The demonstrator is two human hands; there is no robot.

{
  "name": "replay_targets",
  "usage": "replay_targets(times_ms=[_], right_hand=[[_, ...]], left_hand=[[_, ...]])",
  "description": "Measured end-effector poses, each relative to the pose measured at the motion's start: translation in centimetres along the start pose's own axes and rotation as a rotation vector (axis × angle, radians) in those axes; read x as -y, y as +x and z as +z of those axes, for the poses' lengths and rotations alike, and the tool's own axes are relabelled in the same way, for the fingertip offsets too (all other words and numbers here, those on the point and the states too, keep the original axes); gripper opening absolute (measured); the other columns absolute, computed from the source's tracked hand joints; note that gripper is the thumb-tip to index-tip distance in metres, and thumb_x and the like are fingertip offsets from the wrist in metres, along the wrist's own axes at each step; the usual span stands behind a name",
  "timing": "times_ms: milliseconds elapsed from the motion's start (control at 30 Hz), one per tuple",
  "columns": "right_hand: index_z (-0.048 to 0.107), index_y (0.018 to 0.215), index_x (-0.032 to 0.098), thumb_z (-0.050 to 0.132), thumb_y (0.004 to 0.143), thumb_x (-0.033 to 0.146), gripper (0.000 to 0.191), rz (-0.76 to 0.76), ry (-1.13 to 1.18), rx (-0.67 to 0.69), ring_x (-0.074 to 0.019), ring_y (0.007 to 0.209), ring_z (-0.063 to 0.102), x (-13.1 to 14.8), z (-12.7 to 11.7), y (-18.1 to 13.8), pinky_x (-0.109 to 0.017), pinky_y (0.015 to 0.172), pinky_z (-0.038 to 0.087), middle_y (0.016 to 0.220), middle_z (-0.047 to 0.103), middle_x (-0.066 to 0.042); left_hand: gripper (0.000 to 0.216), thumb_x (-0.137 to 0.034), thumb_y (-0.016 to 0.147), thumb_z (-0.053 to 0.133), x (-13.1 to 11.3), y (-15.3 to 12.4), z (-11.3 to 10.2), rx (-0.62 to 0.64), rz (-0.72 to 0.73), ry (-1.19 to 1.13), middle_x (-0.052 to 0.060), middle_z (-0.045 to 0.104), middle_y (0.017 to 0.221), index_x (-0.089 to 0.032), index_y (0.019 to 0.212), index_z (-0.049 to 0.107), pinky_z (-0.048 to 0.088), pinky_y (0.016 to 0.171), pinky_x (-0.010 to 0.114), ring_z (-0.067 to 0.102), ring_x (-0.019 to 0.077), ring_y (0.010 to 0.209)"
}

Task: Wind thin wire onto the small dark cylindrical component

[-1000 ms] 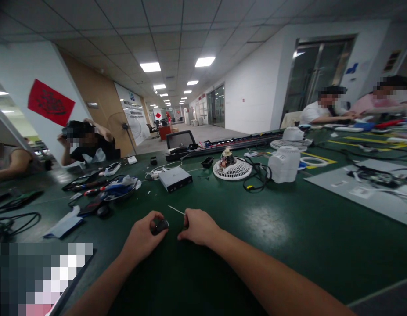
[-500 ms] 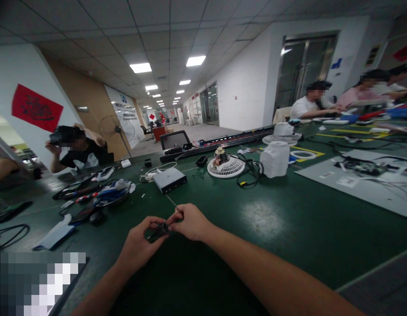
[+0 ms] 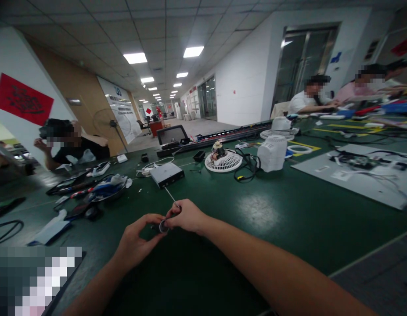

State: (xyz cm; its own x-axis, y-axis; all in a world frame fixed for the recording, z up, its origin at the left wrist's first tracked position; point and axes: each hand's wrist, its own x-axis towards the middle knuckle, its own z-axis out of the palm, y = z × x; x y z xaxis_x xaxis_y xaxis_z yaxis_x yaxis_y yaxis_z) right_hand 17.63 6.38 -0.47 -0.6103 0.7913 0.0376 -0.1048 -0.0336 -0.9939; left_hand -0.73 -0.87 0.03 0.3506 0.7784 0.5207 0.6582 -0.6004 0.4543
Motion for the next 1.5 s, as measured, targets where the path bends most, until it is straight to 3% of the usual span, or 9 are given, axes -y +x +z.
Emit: replay_targets(times_ms=[100,267,400,567,700,800,967,1200,1500], right_hand=[[0.030,0.061,0.021,0.070,0.056,0.013,0.041,0.023,-0.070,0.018,-0.0087,0.054,0.053,0.1,0.4,-0.4,-0.022,0.053,0.041,0.071,0.062,0.004],[0.041,0.062,0.019,0.068,0.064,0.019,0.027,-0.148,-0.650,-0.065,-0.0088,0.056,0.045,0.8,0.6,-1.1,-0.021,0.050,0.031,0.065,0.052,0.006],[0.048,0.068,0.019,0.062,0.075,0.024,0.017,-0.163,-0.824,-0.084,-0.0095,0.058,0.044,1.5,0.6,-1.2,-0.023,0.051,0.030,0.067,0.051,0.004],[0.057,0.100,0.017,0.046,0.092,0.024,0.015,-0.222,-1.055,-0.206,-0.0151,0.070,0.055,2.4,-1.5,-1.2,-0.027,0.062,0.035,0.083,0.063,-0.004],[0.064,0.102,0.020,0.052,0.090,0.021,0.017,-0.338,-1.260,-0.003,-0.0175,0.082,0.059,2.7,-3.3,-1.2,-0.028,0.069,0.037,0.095,0.066,-0.005],[0.068,0.104,0.022,0.053,0.091,0.024,0.020,-0.399,-1.306,0.065,-0.0176,0.083,0.060,2.4,-3.4,-1.1,-0.028,0.069,0.038,0.096,0.066,-0.004],[0.070,0.108,0.023,0.050,0.093,0.024,0.024,-0.432,-1.337,-0.007,-0.0173,0.085,0.060,2.3,-2.5,-1.3,-0.028,0.071,0.039,0.095,0.065,-0.005],[0.072,0.103,0.022,0.055,0.088,0.022,0.023,-0.385,-1.311,0.064,-0.0175,0.083,0.060,2.8,-2.2,-1.6,-0.028,0.071,0.040,0.092,0.067,-0.005],[0.071,0.095,0.022,0.054,0.086,0.025,0.019,-0.268,-1.293,-0.001,-0.0208,0.081,0.062,2.2,-2.0,-1.3,-0.031,0.069,0.040,0.090,0.069,-0.006]], left_hand=[[0.023,-0.016,0.080,0.066,-0.2,0.0,0.0,-0.007,0.031,0.007,0.002,0.070,0.101,-0.023,0.101,0.060,0.054,0.083,0.031,0.067,0.0175,0.093],[0.027,-0.017,0.079,0.067,0.1,0.0,0.2,0.022,0.002,0.056,0.002,0.070,0.101,-0.024,0.104,0.060,0.054,0.081,0.032,0.066,0.0186,0.092],[0.028,-0.021,0.079,0.066,0.1,0.2,0.1,0.019,-0.096,0.091,0.002,0.070,0.100,-0.024,0.106,0.060,0.054,0.081,0.035,0.066,0.0200,0.092],[0.029,-0.026,0.078,0.067,0.3,0.5,-0.2,-0.053,-0.284,0.133,0.002,0.070,0.100,-0.024,0.105,0.056,0.055,0.080,0.037,0.068,0.0205,0.089],[0.032,-0.026,0.076,0.068,1.0,0.6,-0.6,-0.110,-0.386,0.144,0.001,0.070,0.096,-0.024,0.104,0.052,0.054,0.077,0.035,0.069,0.0197,0.084],[0.031,-0.025,0.075,0.068,1.2,0.6,-0.6,-0.091,-0.384,0.143,0.000,0.070,0.095,-0.025,0.102,0.053,0.053,0.076,0.034,0.068,0.0194,0.084],[0.030,-0.023,0.075,0.066,1.0,0.5,-0.5,-0.008,-0.354,0.148,0.001,0.069,0.098,-0.025,0.103,0.055,0.052,0.077,0.035,0.067,0.0210,0.089],[0.030,-0.024,0.075,0.065,1.0,0.5,-0.5,0.012,-0.351,0.155,0.002,0.069,0.097,-0.024,0.104,0.055,0.051,0.077,0.036,0.066,0.0215,0.087],[0.027,-0.023,0.075,0.065,0.5,0.5,-0.4,0.031,-0.329,0.198,0.002,0.070,0.092,-0.025,0.102,0.059,0.050,0.075,0.035,0.066,0.0218,0.084]])
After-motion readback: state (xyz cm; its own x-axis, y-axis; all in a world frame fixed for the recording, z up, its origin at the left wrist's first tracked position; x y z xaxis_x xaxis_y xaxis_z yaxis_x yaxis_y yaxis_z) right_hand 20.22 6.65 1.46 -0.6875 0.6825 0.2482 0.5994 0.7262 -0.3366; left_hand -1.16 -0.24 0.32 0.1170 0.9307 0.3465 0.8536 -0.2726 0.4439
